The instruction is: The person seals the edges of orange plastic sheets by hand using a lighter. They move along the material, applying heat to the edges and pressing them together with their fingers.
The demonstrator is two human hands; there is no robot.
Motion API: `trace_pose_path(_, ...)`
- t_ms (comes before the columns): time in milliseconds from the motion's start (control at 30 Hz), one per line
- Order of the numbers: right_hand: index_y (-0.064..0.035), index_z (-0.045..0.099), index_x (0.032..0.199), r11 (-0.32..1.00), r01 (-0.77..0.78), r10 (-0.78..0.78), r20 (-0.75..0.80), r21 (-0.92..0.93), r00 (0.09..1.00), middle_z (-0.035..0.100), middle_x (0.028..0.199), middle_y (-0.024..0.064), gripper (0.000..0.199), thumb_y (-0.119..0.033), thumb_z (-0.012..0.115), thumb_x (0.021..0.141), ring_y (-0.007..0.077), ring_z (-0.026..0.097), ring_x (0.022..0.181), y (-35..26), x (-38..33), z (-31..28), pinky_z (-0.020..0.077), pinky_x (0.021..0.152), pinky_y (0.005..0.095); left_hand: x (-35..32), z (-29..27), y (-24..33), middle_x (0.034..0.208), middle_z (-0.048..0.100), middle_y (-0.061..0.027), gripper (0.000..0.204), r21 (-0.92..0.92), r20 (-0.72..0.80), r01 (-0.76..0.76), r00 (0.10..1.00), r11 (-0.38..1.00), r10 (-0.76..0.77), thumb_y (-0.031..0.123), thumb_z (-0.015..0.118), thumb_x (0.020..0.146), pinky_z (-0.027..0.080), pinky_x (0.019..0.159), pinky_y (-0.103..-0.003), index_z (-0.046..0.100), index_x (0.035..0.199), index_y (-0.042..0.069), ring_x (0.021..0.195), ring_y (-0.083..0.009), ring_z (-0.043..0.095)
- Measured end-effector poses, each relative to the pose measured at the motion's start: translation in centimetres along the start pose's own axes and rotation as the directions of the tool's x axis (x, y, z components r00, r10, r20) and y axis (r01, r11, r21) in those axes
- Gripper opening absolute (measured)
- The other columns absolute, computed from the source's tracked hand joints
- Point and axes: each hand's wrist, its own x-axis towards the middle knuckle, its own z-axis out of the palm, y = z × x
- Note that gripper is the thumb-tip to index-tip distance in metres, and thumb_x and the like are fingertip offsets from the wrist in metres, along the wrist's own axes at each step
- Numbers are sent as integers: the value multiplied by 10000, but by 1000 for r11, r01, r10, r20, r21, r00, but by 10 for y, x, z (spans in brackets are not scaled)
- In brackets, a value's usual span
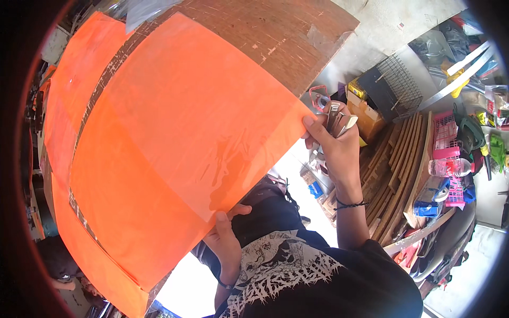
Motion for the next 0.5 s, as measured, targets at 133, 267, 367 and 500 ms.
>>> trace_pose_path(133, -14, 494, 1021, 1000, 8, -8, 30, -1, 1000, 610, 678, 53, 251, -71, 678, 860, 101, 570, 557, -2, 2, -1, 442, 517, 227, 6, 8, 6, 854, 669, -148, 214, -32, 7, -56, 998, 998, 56, 110, 458, 993, 541, 801, -354, 556, 1056, -70, 770, -199, 664)
trace_pose_path(267, -11, 503, 1027, 1000, -18, 19, 58, -18, 998, 604, 701, 38, 245, -64, 674, 860, 100, 586, 583, 0, 4, -3, 465, 534, 230, 6, 6, 3, 848, 668, -148, 235, -9, 40, -114, 993, 993, 114, 108, 422, 1006, 556, 760, -359, 545, 1078, -79, 732, -199, 665)
trace_pose_path(367, -7, 516, 1057, 999, -14, 15, 35, -39, 999, 598, 723, 28, 263, -59, 676, 854, 97, 594, 602, -3, 2, 1, 475, 543, 225, 5, 5, 2, 856, 669, -154, 241, -22, 45, -127, 991, 992, 127, 107, 413, 1010, 554, 763, -366, 538, 1096, -81, 727, -205, 665)
trace_pose_path(500, -20, 518, 1071, 999, -46, 47, 21, -22, 999, 595, 724, 26, 268, -64, 675, 859, 90, 586, 595, -2, 0, 1, 468, 539, 221, 4, 4, -1, 935, 665, -174, 244, -45, 56, -145, 987, 988, 147, 93, 401, 1009, 553, 764, -368, 535, 1122, -76, 738, -203, 664)
